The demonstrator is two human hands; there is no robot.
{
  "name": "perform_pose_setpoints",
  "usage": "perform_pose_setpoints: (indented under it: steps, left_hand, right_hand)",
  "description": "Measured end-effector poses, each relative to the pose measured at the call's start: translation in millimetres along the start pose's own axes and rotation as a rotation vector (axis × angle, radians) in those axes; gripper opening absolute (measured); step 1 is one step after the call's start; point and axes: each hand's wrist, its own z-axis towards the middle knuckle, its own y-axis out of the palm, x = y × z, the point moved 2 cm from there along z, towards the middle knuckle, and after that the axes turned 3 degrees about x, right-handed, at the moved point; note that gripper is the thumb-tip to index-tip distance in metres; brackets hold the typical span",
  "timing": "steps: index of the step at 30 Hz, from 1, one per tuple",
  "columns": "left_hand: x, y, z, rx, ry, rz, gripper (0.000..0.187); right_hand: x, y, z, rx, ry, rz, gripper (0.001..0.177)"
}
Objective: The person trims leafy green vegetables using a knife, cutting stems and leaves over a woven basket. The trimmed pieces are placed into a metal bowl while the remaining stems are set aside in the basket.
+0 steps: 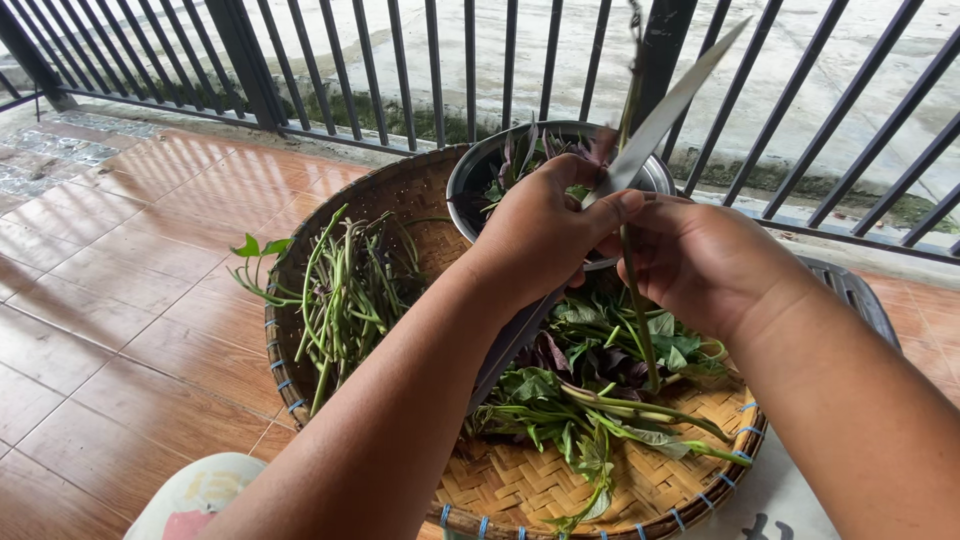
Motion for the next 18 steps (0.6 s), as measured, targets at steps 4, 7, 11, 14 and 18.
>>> perform_pose_setpoints:
  steps: [4, 7, 11, 14, 18]
  left_hand:
    - [-6, 4, 17, 0.001, 0.014, -0.026, 0.049]
    - [-9, 6, 33, 0.013, 0.032, -0.019, 0.050]
    - [-11, 7, 55, -0.011, 0.007, -0.015, 0.051]
    - [-15, 9, 69, -0.042, -0.036, -0.035, 0.051]
    - [-15, 10, 89, -0.061, 0.050, -0.018, 0.045]
  right_hand:
    - [-8, -7, 16, 0.007, 0.012, 0.029, 0.018]
    - [-14, -9, 26, -0.018, 0.004, -0.017, 0.018]
    - [-19, -13, 43, -0.044, 0.003, -0.034, 0.019]
    - [-21, -18, 60, -0.061, 0.013, -0.025, 0.019]
    - [-21, -32, 76, 0.061, 0.025, -0.029, 0.013]
